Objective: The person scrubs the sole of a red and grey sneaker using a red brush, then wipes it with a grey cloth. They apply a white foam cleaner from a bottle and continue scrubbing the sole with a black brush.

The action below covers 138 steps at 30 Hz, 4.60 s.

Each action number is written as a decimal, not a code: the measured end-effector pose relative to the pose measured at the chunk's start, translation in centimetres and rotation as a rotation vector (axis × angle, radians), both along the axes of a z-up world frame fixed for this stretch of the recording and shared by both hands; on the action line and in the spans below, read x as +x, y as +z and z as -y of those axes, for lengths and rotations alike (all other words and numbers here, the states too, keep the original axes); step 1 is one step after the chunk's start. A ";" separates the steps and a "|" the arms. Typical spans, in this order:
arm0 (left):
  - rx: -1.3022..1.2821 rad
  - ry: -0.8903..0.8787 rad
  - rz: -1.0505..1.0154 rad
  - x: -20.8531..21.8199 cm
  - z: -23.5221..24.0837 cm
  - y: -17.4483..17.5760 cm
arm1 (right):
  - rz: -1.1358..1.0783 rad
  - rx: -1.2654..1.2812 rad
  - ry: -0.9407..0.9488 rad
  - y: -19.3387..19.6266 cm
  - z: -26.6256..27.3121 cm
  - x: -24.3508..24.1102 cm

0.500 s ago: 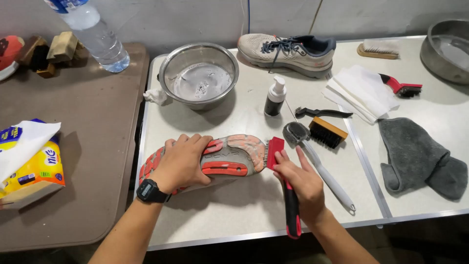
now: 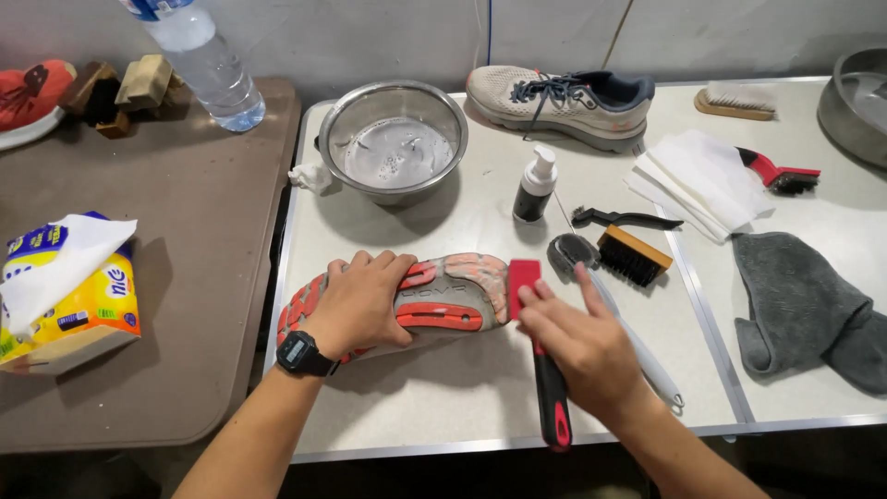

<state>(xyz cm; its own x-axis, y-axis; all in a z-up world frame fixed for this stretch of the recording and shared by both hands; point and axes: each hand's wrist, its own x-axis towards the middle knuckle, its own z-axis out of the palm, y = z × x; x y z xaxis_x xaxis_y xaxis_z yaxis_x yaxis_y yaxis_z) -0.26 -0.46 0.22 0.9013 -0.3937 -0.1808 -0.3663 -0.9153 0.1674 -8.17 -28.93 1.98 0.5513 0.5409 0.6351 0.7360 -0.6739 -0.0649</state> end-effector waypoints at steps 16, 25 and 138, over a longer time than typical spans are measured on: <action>-0.084 -0.017 -0.015 -0.5 -0.4 0.9 | 0.136 0.263 0.240 -2.2 -2.4 2.3; -0.049 -0.024 0.034 -0.9 -0.3 -0.7 | 0.075 0.157 0.170 -1.0 -3.8 0.8; 0.068 0.341 0.685 -10.3 7.3 -4.5 | -0.297 0.614 0.519 -2.4 -5.9 0.5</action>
<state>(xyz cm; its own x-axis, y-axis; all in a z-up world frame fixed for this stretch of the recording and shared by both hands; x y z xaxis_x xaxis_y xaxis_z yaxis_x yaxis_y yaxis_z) -10.57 -7.76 -4.32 0.8904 -0.0821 0.4477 -0.0636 -0.9964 -0.0563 -7.66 -23.06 -0.41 0.5189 0.3783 0.7666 0.8361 -0.0381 -0.5472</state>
